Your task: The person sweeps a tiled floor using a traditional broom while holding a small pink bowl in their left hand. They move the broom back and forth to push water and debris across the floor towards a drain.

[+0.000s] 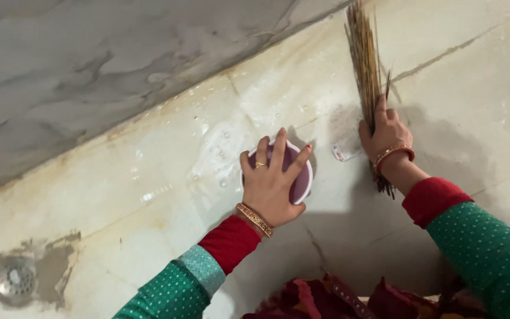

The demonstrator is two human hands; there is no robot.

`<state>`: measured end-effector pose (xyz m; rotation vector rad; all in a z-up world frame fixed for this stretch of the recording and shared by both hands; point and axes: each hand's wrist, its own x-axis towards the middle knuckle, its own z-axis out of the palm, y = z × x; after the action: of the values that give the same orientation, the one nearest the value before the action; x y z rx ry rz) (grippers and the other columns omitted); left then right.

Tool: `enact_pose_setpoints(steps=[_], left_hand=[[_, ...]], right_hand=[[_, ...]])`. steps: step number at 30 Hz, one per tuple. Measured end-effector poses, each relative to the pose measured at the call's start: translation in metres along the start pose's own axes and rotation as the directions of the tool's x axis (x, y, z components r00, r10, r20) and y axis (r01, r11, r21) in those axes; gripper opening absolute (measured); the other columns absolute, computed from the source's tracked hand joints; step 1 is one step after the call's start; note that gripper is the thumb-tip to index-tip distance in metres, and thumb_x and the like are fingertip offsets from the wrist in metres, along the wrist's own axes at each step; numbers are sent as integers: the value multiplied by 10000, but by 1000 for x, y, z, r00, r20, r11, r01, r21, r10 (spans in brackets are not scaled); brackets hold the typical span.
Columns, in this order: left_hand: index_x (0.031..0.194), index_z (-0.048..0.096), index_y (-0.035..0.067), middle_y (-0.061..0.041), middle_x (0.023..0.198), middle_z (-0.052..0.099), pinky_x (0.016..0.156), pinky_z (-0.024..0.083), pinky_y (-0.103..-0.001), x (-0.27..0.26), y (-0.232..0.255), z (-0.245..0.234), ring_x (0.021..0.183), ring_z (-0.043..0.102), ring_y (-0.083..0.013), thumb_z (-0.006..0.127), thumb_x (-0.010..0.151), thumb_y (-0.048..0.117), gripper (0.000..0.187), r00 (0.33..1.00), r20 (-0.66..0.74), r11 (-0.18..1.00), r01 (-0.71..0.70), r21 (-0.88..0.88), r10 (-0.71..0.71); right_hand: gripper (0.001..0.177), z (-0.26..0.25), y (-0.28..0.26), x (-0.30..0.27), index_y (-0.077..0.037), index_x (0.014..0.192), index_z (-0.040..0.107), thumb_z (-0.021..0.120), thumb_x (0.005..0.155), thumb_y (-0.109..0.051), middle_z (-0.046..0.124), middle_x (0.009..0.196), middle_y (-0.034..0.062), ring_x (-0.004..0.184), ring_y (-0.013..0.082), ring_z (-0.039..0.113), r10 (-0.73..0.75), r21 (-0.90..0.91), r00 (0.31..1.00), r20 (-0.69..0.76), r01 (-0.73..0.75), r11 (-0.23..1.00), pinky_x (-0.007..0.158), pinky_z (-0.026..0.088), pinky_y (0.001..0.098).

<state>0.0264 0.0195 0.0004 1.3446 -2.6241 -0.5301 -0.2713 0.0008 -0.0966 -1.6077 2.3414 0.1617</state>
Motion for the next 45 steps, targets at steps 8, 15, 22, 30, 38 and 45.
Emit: enact_pose_setpoints(steps=[8,15,22,30,38,45], left_hand=[[1519,413,348,-231,1602,252,964,292,-748,-76,-18,-9,1372,322,-508,868,493,490,1131,996,-8,996,89,-1,-89],[1496,423,346,-231,1597,257,979,283,-752,-102,-20,-3,1388,314,-505,857,512,518,1089,985,-82,989,149,-20,-150],[1525,367,343,-209,1622,214,994,263,-771,-97,-16,-2,1416,270,-495,861,515,555,1145,952,-2,952,307,-10,-307],[1572,288,330,-211,1648,178,1031,256,-773,-109,-11,-2,1447,259,-505,858,564,590,1187,899,28,899,438,-30,-437],[1540,317,376,-253,1614,194,1034,225,-779,-178,-22,-8,1415,268,-554,861,546,617,1158,827,44,827,562,-17,-561],[1544,311,364,-260,1591,208,1035,245,-775,-235,-27,-27,1410,260,-546,855,557,586,1149,744,126,754,643,133,-657]], right_hand=[[766,17,-75,-57,-99,1623,231,520,984,-408,595,1261,177,1107,351,632,-233,-86,957,174,251,964,876,554,496],[727,10,-98,-92,-170,1611,260,513,978,-425,609,1246,139,1138,332,622,-347,-135,915,208,378,916,937,538,495],[811,15,-37,-88,-89,1657,159,539,1002,-379,558,1293,293,1146,444,593,95,24,988,117,-99,995,971,507,526],[803,56,-66,-155,30,1604,233,547,1015,-416,587,1291,282,1163,403,643,-36,-191,946,323,103,976,989,550,477],[709,29,-168,-139,-102,1627,174,481,1035,-344,572,1302,223,1187,364,592,-475,-143,797,374,556,819,946,558,481],[558,-2,-94,-62,-51,1507,454,531,1046,-356,632,1241,266,1094,426,661,-9,-8,997,82,10,1000,906,556,528]])
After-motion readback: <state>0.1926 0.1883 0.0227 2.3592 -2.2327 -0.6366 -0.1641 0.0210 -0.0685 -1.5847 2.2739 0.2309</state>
